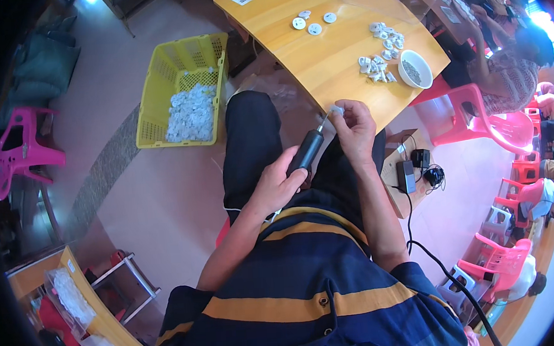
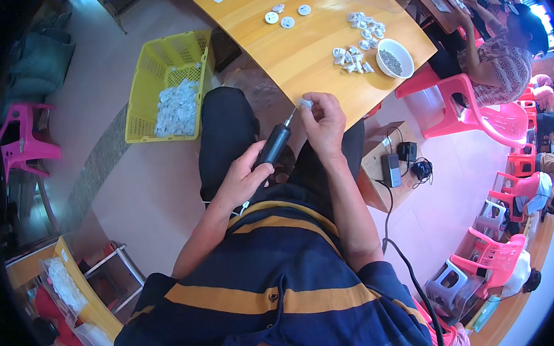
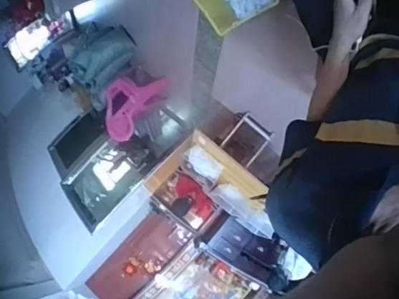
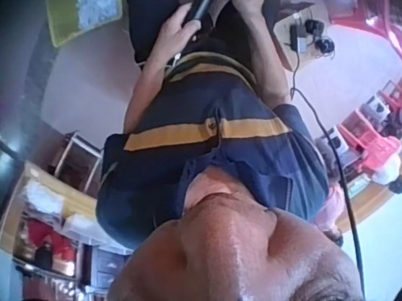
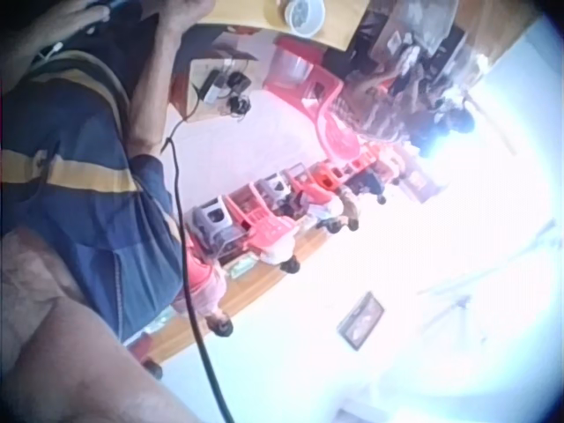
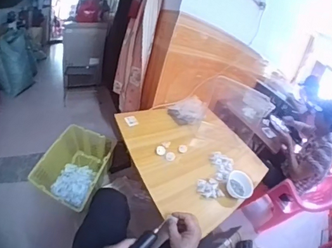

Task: The person assembles plastic components by taking small parts and screws from the table and fastening them using an electric screwdriver.

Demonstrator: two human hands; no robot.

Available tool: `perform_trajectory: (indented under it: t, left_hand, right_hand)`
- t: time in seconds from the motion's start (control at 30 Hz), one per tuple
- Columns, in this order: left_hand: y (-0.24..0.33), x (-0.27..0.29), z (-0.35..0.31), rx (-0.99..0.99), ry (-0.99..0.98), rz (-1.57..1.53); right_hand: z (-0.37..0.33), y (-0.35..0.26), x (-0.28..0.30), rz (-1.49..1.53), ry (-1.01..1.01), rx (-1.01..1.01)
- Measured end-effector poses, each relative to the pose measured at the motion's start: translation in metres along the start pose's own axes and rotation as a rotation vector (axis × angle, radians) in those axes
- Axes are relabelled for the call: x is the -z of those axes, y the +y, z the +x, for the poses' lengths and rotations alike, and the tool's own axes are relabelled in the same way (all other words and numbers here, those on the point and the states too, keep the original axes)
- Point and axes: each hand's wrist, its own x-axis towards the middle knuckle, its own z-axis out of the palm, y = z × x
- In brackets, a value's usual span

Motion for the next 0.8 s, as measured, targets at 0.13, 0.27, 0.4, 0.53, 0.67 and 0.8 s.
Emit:
perform_trajectory:
  t: [0.13, 0.27, 0.4, 0.53, 0.67, 0.8]
  left_hand:
    - [-0.0035, 0.0001, 0.0010, 0.006, 0.000, 0.013]
    - [-0.0017, 0.0000, 0.0013, 0.019, 0.001, 0.000]
    - [-0.0003, 0.0001, 0.0003, 0.011, 0.001, 0.015]
    - [0.0002, 0.0009, 0.0004, 0.003, 0.004, 0.030]
    - [0.0023, 0.0015, 0.0002, 0.018, -0.004, 0.029]
    - [-0.0003, 0.0012, 0.0005, 0.008, -0.001, 0.044]
  right_hand:
    - [-0.0001, -0.0041, 0.0000, 0.006, -0.009, 0.017]
    - [-0.0002, -0.0058, 0.0002, -0.009, -0.003, 0.024]
    - [0.0000, -0.0072, -0.0001, -0.064, -0.006, 0.048]
    - [0.0001, -0.0058, 0.0002, -0.062, -0.008, 0.051]
    - [0.0001, -0.0043, 0.0008, -0.060, -0.013, 0.055]
    - [-0.0005, -0.0028, 0.0024, -0.067, -0.047, 0.053]
